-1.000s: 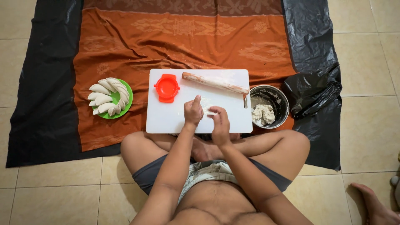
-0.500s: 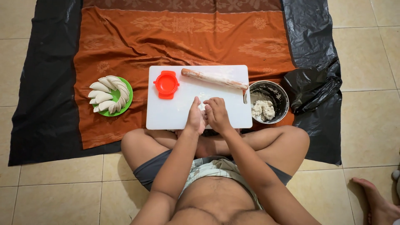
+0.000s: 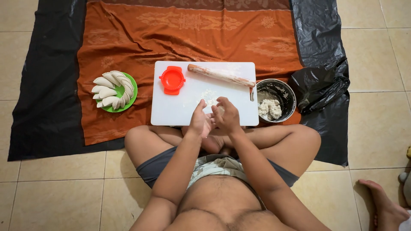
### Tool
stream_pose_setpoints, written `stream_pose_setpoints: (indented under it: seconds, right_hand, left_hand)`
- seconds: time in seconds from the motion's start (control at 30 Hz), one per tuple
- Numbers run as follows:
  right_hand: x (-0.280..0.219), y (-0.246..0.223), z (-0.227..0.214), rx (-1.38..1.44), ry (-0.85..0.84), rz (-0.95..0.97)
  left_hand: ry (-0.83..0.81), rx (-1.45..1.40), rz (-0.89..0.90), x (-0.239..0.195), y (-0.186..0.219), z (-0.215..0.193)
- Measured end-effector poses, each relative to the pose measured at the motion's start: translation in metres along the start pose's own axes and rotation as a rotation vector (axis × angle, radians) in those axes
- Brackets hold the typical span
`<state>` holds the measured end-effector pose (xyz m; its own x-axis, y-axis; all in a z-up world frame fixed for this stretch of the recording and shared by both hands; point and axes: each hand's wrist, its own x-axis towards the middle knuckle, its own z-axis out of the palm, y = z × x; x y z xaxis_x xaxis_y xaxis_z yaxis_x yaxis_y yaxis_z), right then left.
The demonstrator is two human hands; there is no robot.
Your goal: Preparing snacks by rolling dough into circles, placing them in a mold with filling, and pressing to seal.
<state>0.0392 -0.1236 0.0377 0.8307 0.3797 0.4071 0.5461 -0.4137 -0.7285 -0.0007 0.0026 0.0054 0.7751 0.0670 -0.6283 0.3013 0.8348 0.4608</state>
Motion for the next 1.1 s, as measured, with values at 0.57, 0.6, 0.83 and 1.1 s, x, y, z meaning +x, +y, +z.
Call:
stream_pose_setpoints:
  seconds: [0.57,0.6,0.83,1.1]
  right_hand:
    - [-0.003,0.103,0.024,0.530,-0.091,0.274]
    - [-0.008,0.105,0.022,0.548,-0.128,0.271]
    - [-0.003,0.102,0.008,0.678,-0.191,0.299]
    - [-0.008,0.120,0.031,0.413,-0.112,0.285]
  left_hand:
    - [1.111,1.385,1.067,0.048,0.072,-0.101]
    - [1.182,1.417,0.776,0.041,0.077,-0.108]
    - [1.076,1.390,0.402,0.035,0.095,-0.098]
    - [0.906,1.386,0.448,0.023,0.098,-0.114]
